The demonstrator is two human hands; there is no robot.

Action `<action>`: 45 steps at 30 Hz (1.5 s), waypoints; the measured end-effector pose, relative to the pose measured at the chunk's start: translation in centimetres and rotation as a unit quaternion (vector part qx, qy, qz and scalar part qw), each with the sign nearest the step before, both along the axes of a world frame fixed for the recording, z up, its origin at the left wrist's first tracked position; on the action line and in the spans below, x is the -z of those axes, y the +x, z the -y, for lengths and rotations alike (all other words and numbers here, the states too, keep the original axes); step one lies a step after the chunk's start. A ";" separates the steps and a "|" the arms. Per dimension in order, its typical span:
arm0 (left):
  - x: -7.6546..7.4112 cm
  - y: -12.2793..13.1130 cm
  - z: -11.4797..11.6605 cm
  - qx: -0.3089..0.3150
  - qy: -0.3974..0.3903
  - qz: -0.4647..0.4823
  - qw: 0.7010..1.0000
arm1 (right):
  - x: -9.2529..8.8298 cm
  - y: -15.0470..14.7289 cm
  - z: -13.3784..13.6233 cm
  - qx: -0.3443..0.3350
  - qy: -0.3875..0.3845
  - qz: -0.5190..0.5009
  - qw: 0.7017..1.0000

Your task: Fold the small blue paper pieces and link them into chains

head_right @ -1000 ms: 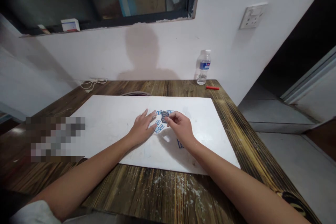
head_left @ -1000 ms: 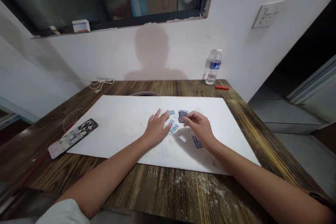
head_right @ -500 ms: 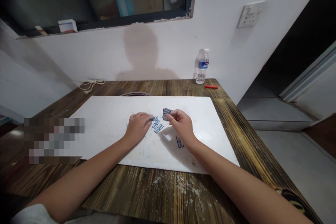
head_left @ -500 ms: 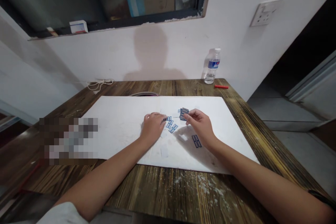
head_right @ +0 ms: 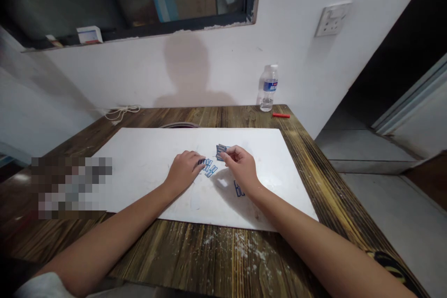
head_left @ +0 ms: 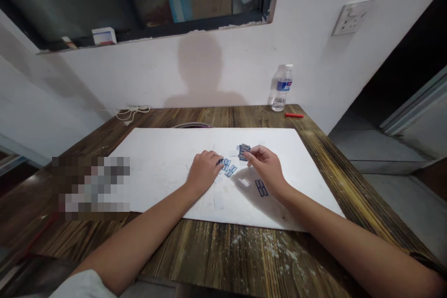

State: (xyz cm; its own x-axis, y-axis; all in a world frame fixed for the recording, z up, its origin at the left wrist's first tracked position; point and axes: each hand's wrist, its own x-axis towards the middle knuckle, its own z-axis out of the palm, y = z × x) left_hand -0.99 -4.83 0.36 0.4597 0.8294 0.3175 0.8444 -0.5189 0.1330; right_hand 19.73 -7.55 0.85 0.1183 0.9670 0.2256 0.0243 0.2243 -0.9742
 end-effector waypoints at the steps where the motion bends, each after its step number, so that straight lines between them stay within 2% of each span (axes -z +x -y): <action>1: 0.0 0.0 0.0 0.001 -0.001 0.000 1.000 | 0.0 0.0 0.0 0.001 0.000 0.001 1.000; 8: -0.3 0.2 0.2 0.013 -0.008 -0.055 0.998 | 0.3 0.1 -0.1 0.004 0.009 0.015 1.000; 16: -0.3 -0.1 0.2 0.044 0.000 -0.068 0.997 | 0.8 0.3 -0.2 0.005 0.005 0.038 0.999; 27: -0.9 0.0 0.7 0.043 0.017 -0.143 0.989 | 1.2 0.3 -0.3 0.004 0.020 0.073 0.997; 37: -0.5 0.0 0.8 0.014 0.047 -0.146 0.988 | 1.5 0.1 -0.3 0.005 0.031 0.086 0.996; 45: -0.7 0.0 0.9 0.002 0.018 -0.123 0.992 | 1.6 0.0 -0.2 -0.004 0.057 0.123 0.991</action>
